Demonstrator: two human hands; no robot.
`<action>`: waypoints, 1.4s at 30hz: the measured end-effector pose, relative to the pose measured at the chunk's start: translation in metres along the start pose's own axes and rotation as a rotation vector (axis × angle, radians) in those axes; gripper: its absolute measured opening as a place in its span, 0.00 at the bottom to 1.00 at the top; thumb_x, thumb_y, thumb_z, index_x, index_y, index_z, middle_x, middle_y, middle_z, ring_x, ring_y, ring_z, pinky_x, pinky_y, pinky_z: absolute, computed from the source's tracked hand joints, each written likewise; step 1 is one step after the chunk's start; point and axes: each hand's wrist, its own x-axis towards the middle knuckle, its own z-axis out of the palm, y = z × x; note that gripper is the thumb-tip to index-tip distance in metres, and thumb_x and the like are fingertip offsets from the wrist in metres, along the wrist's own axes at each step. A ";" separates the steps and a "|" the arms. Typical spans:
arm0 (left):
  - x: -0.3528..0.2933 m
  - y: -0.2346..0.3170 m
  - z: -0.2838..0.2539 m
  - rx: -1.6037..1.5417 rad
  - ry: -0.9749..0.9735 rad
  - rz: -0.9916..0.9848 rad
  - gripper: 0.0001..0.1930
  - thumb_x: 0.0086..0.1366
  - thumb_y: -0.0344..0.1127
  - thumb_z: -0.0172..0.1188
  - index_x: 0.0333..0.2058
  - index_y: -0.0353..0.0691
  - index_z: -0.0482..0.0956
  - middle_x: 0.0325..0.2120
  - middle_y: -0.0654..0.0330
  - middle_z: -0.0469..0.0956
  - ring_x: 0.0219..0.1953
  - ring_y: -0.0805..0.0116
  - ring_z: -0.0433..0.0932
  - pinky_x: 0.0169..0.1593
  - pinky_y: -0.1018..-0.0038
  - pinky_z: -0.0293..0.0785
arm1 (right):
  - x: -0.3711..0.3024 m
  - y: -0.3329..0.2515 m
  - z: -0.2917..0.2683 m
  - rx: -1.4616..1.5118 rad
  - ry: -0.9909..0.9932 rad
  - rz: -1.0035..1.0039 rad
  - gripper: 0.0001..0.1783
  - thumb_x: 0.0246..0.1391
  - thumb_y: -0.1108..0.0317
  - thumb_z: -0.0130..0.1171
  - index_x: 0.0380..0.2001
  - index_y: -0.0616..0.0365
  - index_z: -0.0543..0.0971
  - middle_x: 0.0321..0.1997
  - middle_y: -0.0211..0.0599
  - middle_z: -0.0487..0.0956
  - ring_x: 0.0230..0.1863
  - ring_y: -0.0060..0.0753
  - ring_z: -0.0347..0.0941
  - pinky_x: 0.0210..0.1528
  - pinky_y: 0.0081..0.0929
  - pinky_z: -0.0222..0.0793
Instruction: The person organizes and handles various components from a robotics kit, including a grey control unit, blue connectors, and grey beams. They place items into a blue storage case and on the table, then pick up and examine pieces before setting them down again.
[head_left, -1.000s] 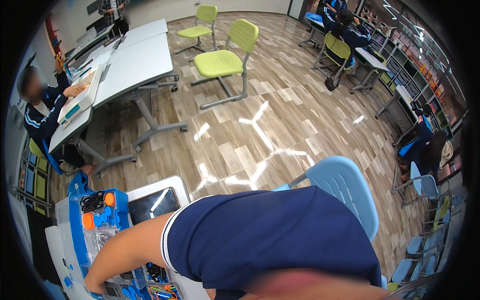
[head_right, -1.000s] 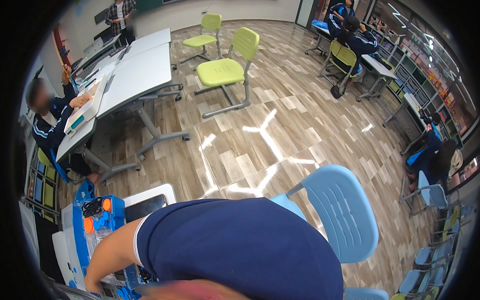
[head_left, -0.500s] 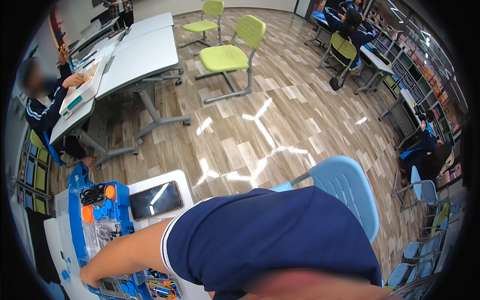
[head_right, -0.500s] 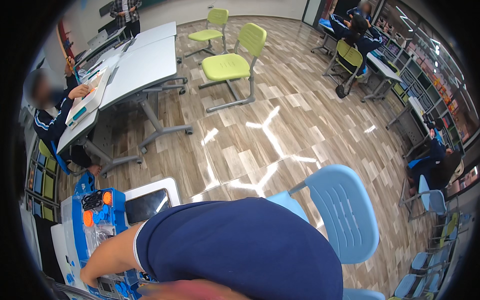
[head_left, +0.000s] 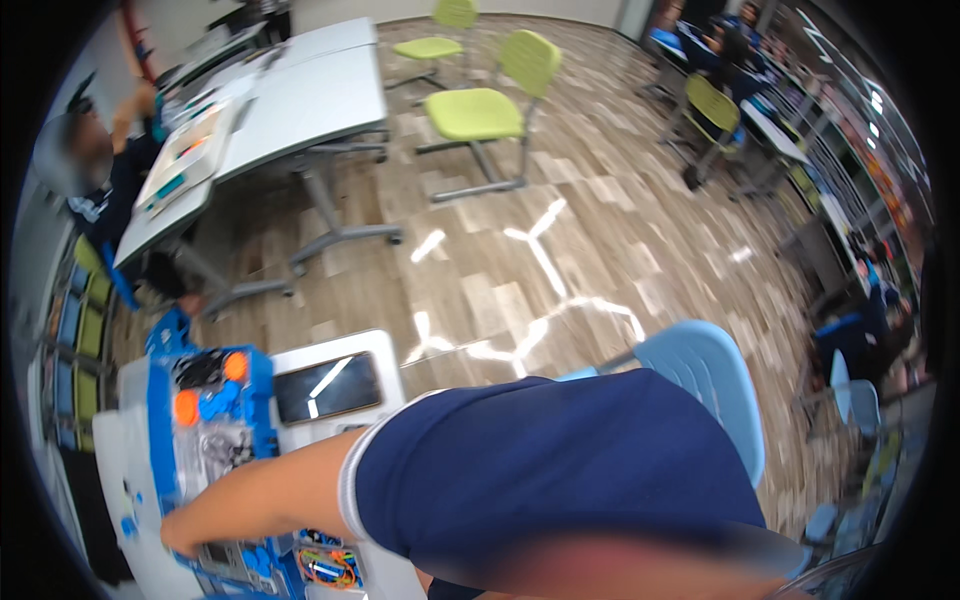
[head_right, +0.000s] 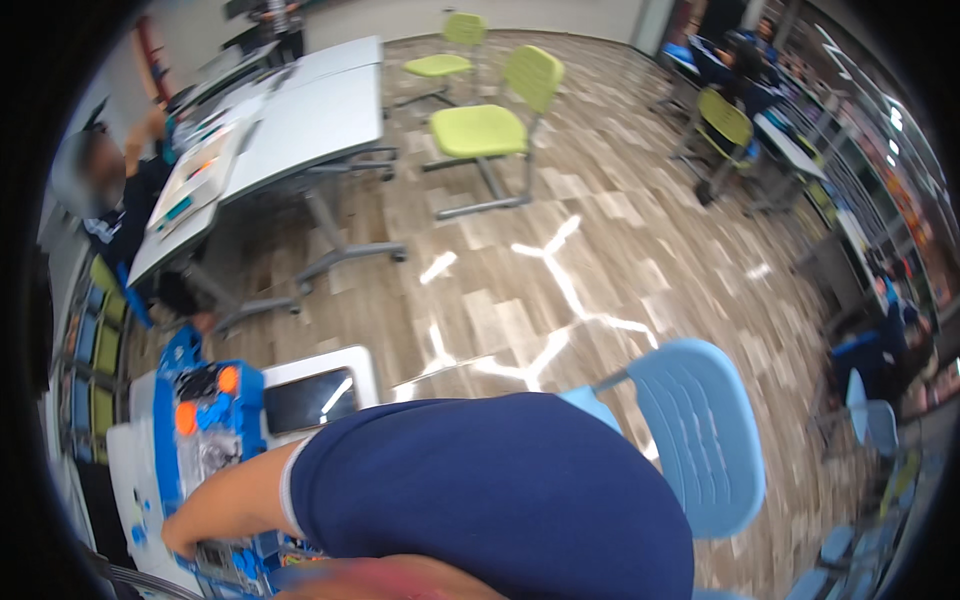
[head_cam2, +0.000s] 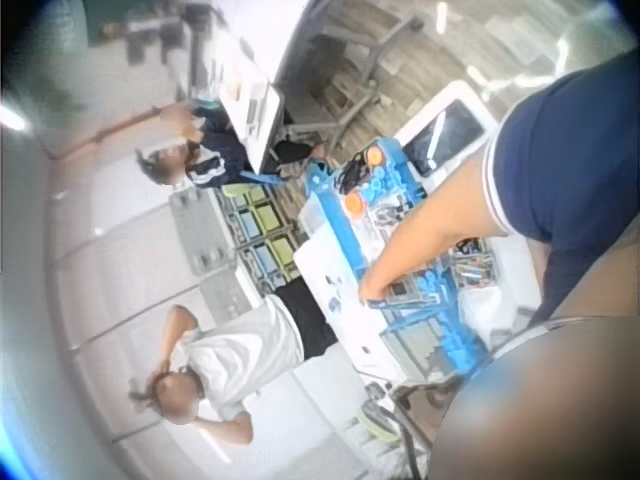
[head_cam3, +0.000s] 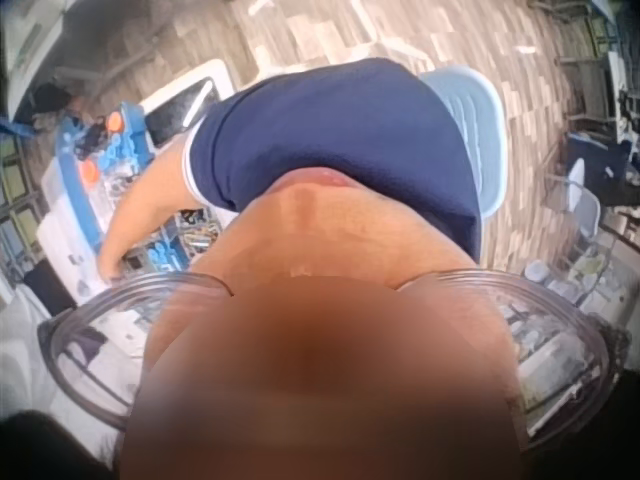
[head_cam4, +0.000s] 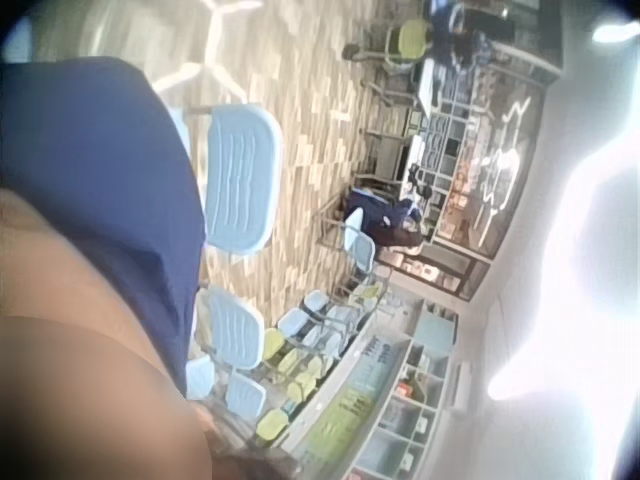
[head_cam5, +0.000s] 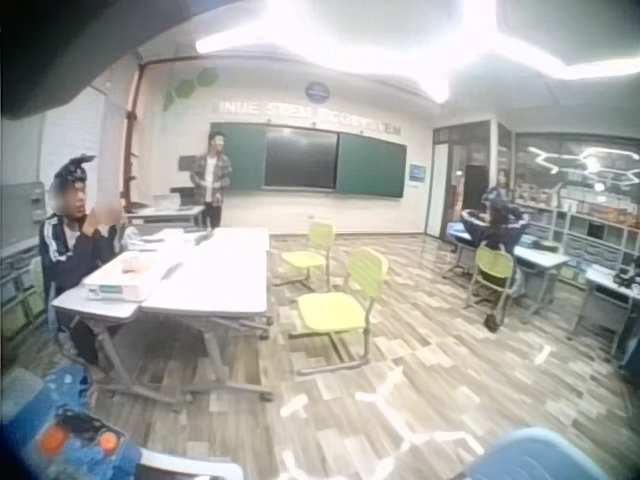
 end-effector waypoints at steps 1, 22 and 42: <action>-0.002 0.000 0.000 -0.016 0.005 0.006 0.20 0.78 0.45 0.51 0.60 0.40 0.75 0.54 0.58 0.80 0.53 0.70 0.80 0.54 0.75 0.78 | -0.003 0.000 0.002 0.042 0.065 0.012 0.14 0.38 0.68 0.69 0.32 0.57 0.89 0.41 0.53 0.86 0.46 0.52 0.84 0.47 0.44 0.79; -0.021 -0.002 0.024 -0.211 -0.154 0.043 0.20 0.80 0.52 0.47 0.49 0.41 0.79 0.49 0.61 0.82 0.49 0.76 0.79 0.51 0.75 0.78 | -0.022 0.031 -0.018 -0.355 0.006 -0.239 0.21 0.48 0.47 0.71 0.39 0.49 0.90 0.42 0.40 0.88 0.46 0.45 0.84 0.52 0.40 0.78; -0.004 -0.013 0.022 -0.279 -0.299 0.177 0.21 0.80 0.53 0.45 0.44 0.41 0.75 0.50 0.58 0.83 0.50 0.76 0.79 0.55 0.75 0.76 | -0.010 0.055 -0.029 0.086 -0.124 -0.183 0.06 0.40 0.72 0.63 0.21 0.54 0.88 0.21 0.38 0.83 0.22 0.33 0.76 0.31 0.34 0.73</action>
